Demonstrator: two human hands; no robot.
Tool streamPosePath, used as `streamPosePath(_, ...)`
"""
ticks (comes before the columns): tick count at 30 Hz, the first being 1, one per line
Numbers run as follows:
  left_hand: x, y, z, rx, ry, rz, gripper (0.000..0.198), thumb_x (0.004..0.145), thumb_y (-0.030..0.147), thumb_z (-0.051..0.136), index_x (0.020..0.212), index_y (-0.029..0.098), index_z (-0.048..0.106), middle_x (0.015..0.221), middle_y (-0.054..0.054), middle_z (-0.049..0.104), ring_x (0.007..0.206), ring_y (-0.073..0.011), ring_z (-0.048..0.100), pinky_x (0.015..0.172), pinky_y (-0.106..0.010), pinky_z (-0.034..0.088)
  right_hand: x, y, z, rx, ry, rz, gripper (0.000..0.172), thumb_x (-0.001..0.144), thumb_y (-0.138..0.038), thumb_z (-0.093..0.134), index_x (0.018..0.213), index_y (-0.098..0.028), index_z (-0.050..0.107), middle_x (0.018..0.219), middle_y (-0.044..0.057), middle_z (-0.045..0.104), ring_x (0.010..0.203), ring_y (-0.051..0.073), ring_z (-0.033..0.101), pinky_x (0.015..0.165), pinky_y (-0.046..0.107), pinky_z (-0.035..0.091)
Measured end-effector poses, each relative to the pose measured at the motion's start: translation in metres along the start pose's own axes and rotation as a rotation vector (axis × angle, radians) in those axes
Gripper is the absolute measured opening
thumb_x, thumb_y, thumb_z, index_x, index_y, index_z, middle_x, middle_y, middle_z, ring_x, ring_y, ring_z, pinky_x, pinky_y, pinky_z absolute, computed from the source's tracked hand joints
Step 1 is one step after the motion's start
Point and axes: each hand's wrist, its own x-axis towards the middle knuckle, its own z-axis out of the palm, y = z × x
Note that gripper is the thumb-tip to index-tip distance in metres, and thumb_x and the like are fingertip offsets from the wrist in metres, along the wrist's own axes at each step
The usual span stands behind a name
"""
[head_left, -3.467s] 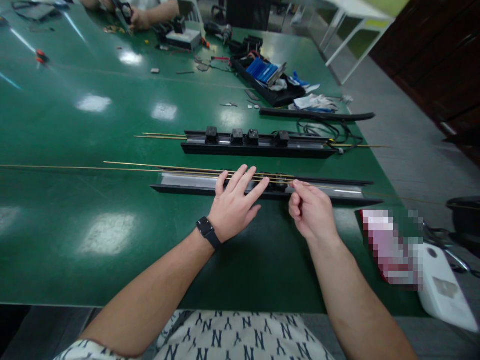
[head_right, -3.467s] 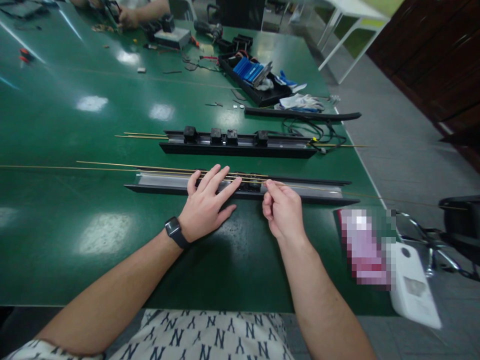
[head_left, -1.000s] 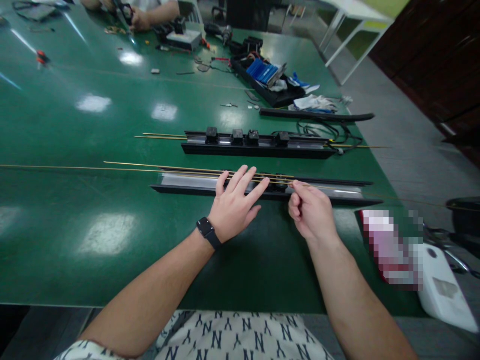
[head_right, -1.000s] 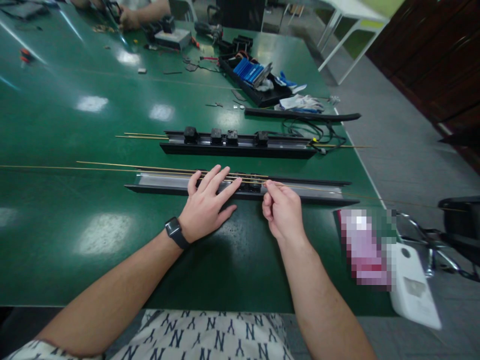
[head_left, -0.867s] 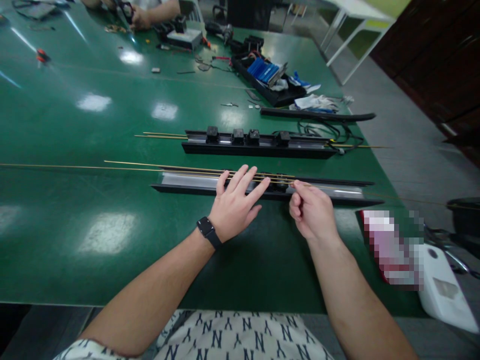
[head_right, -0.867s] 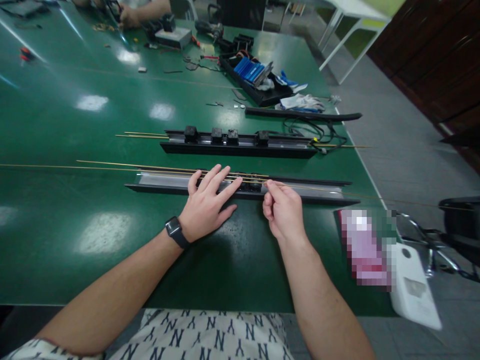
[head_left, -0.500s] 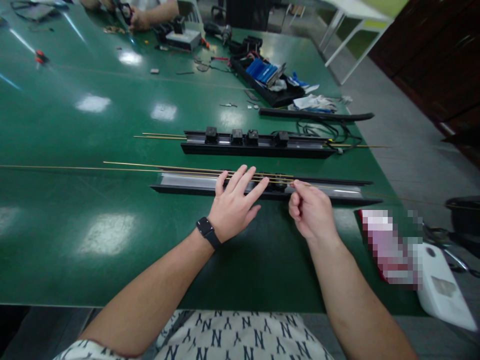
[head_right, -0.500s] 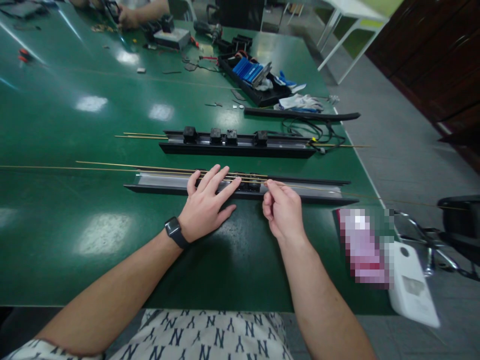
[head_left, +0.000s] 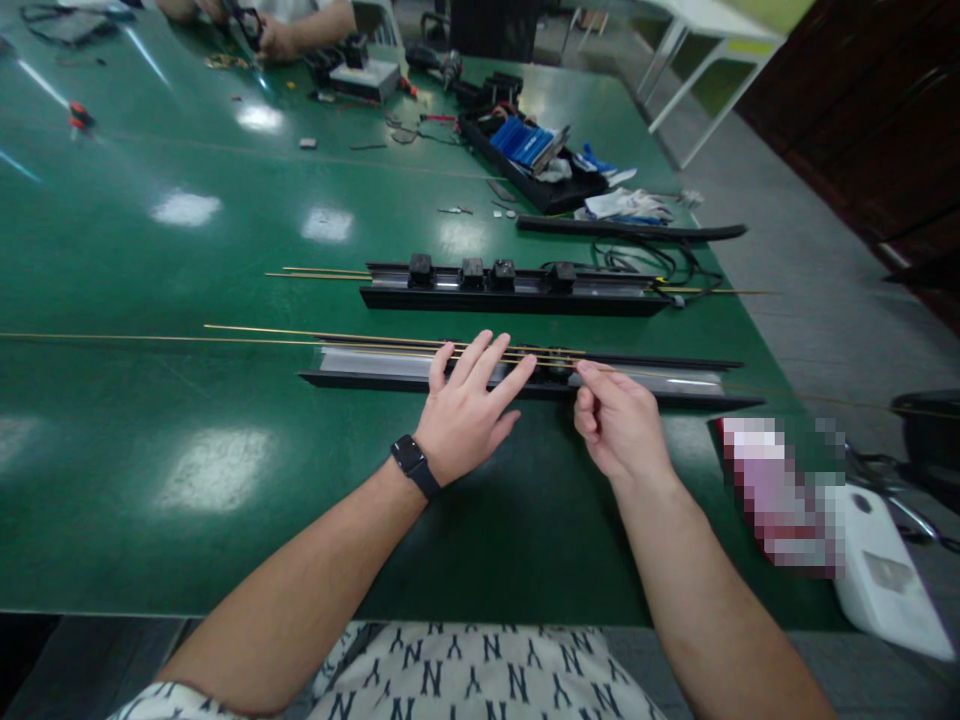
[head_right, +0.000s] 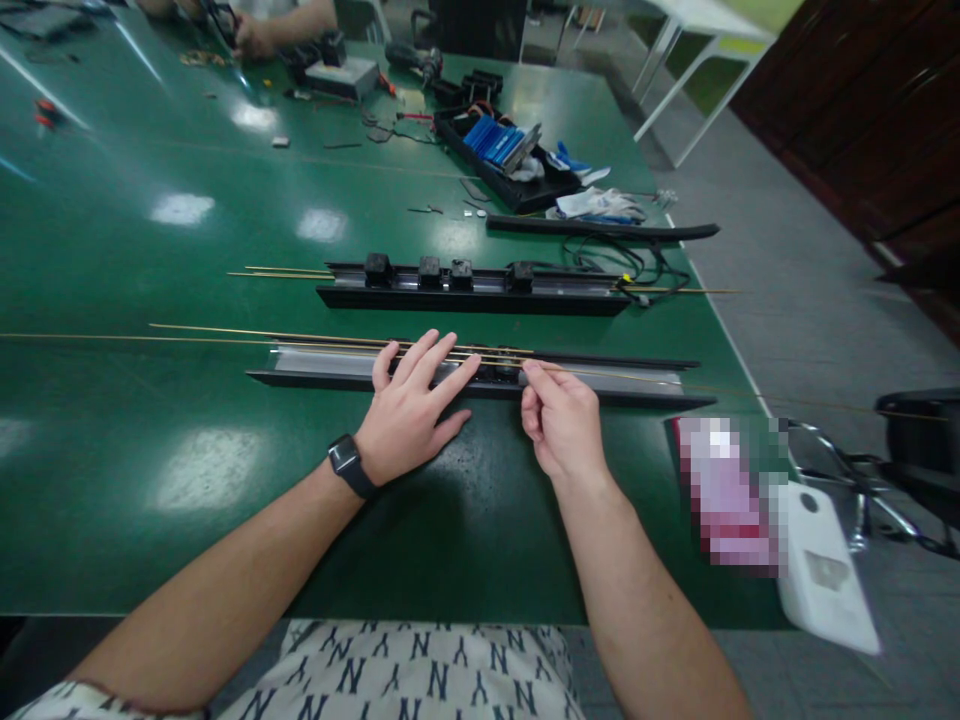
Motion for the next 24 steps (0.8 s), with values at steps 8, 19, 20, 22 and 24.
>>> streamPosePath(8,0.0001,0.0003,-0.0002,-0.006,-0.002,-0.004,0.065,0.096,0.041,0.067,0.157,0.030,0.049,0.168,-0.014,0.044,0.159,-0.0330,0.035,0.128,-0.058,0.015,-0.0004,-0.0016,0.0004,0.012,-0.019,0.005,0.036,0.070,-0.036,0.092,0.090,-0.015,0.071,0.049,-0.006,0.056,0.032,0.006,0.039,0.027,0.016,0.023)
streamPosePath(19,0.0002,-0.0001,0.0003,-0.003,0.000,0.000,0.065,0.096,0.041,0.068,0.157,0.030,0.049,0.168,-0.014,0.044,0.159,-0.0333,0.035,0.128,-0.059,0.016,0.0000,0.0004,-0.0002,-0.002,-0.033,-0.022,0.031,0.075,-0.036,0.088,0.088,-0.015,0.069,0.049,-0.006,0.055,0.032,0.007,0.039,0.027,0.017,0.022)
streamPosePath(20,0.0002,-0.0002,0.0002,-0.002,0.001,-0.001,0.065,0.095,0.041,0.068,0.157,0.030,0.049,0.168,-0.014,0.044,0.159,-0.0333,0.035,0.128,-0.059,0.016,0.0002,0.0007,-0.0005,-0.003,-0.032,-0.026,0.030,0.075,-0.035,0.088,0.088,-0.015,0.069,0.049,-0.006,0.055,0.032,0.007,0.039,0.027,0.017,0.022)
streamPosePath(22,0.0002,-0.0002,-0.0001,-0.002,0.001,0.000,0.065,0.095,0.040,0.068,0.157,0.030,0.049,0.168,-0.014,0.044,0.159,-0.0335,0.035,0.128,-0.059,0.016,0.0007,0.0013,-0.0013,-0.007,-0.035,-0.032,0.029,0.077,-0.035,0.087,0.088,-0.015,0.070,0.049,-0.005,0.055,0.032,0.007,0.039,0.027,0.017,0.022)
streamPosePath(24,0.0002,-0.0001,-0.0006,-0.003,0.002,0.002,0.065,0.095,0.040,0.068,0.157,0.030,0.050,0.168,-0.014,0.044,0.158,-0.0338,0.036,0.128,-0.059,0.016,0.0012,0.0016,-0.0020,-0.013,-0.040,-0.033,0.029,0.077,-0.036,0.087,0.089,-0.015,0.070,0.049,-0.005,0.055,0.032,0.007,0.039,0.027,0.017,0.022)
